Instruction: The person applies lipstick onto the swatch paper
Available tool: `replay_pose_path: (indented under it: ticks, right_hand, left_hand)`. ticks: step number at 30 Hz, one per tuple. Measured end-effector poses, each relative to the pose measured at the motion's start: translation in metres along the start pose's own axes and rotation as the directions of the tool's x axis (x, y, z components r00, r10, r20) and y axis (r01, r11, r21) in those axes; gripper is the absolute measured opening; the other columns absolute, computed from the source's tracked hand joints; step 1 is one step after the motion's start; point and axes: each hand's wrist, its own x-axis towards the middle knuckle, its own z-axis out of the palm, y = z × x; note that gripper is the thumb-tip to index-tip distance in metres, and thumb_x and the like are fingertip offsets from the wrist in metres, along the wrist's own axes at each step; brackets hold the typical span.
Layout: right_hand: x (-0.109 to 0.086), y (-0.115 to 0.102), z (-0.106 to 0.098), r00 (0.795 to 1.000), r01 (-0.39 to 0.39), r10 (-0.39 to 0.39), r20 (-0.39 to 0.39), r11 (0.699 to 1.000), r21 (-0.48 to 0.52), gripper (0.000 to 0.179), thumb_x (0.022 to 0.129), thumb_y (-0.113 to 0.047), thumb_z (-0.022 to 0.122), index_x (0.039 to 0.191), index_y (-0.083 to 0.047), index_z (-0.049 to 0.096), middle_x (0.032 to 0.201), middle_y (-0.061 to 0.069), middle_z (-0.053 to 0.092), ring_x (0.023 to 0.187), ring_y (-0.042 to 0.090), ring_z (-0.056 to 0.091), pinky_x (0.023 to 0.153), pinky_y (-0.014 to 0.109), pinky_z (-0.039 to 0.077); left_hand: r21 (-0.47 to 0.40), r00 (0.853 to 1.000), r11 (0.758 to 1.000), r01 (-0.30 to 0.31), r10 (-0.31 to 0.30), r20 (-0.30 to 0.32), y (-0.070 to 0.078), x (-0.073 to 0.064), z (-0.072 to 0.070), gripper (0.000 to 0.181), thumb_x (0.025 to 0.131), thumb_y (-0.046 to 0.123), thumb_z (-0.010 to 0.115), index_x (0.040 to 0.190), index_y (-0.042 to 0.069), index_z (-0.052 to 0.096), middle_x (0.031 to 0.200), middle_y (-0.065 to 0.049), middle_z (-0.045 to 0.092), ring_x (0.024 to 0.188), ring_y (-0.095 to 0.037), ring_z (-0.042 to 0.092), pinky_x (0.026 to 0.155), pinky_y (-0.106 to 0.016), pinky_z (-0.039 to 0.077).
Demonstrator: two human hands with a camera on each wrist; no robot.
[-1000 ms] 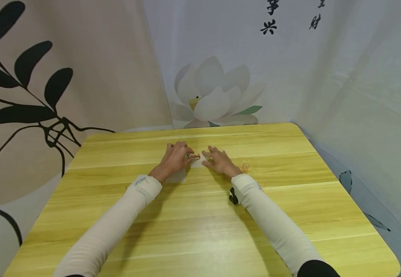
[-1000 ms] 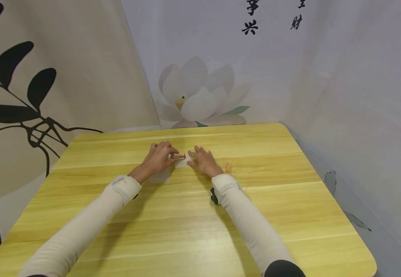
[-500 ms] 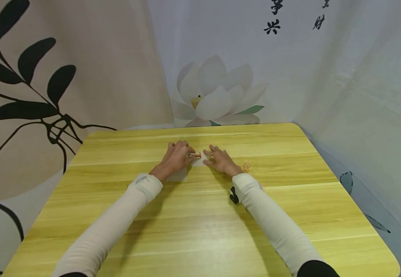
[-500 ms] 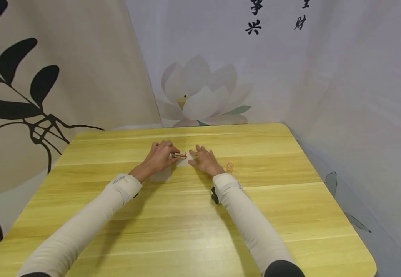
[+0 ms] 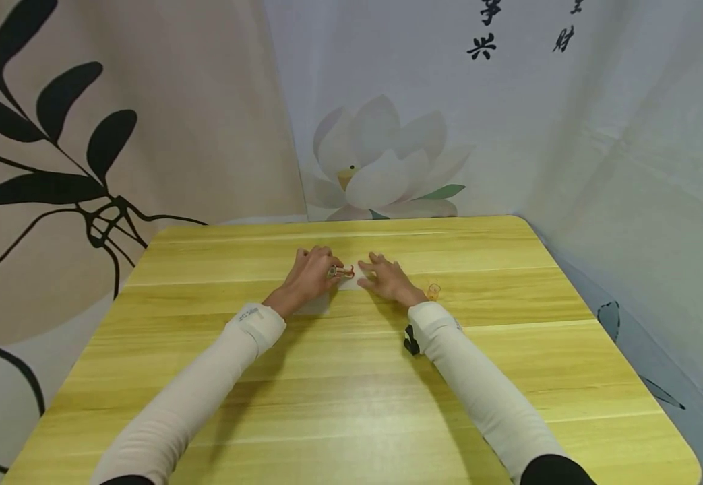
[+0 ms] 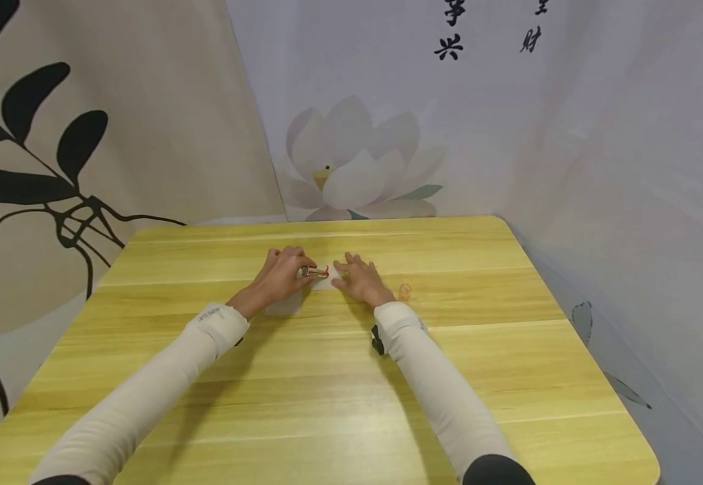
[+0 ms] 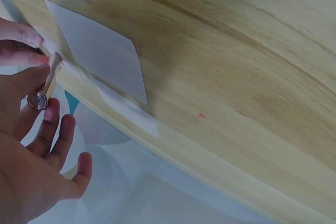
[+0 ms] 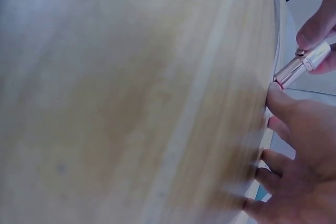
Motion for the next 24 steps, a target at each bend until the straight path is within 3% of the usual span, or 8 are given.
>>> replay_pose_path:
  ticks: [24]
  right_hand:
    - [-0.0024,-0.0030,0.0002,1.000,0.022,-0.022,-0.018,1.000,-0.008,0.055,0.109,-0.028,0.056,0.157,-0.003,0.043,0.167,0.028,0.020,0.155,0.047,0.015,0.122,0.065,0.010]
  left_hand:
    - [0.014,1.000,1.000,-0.009,0.009,-0.002,-0.0009,-0.0053,-0.0010,0.028,0.092,0.026,0.082,0.118,0.016,0.080,0.104,-0.002,0.066,0.100,-0.023,0.060,0.097,-0.053,0.040]
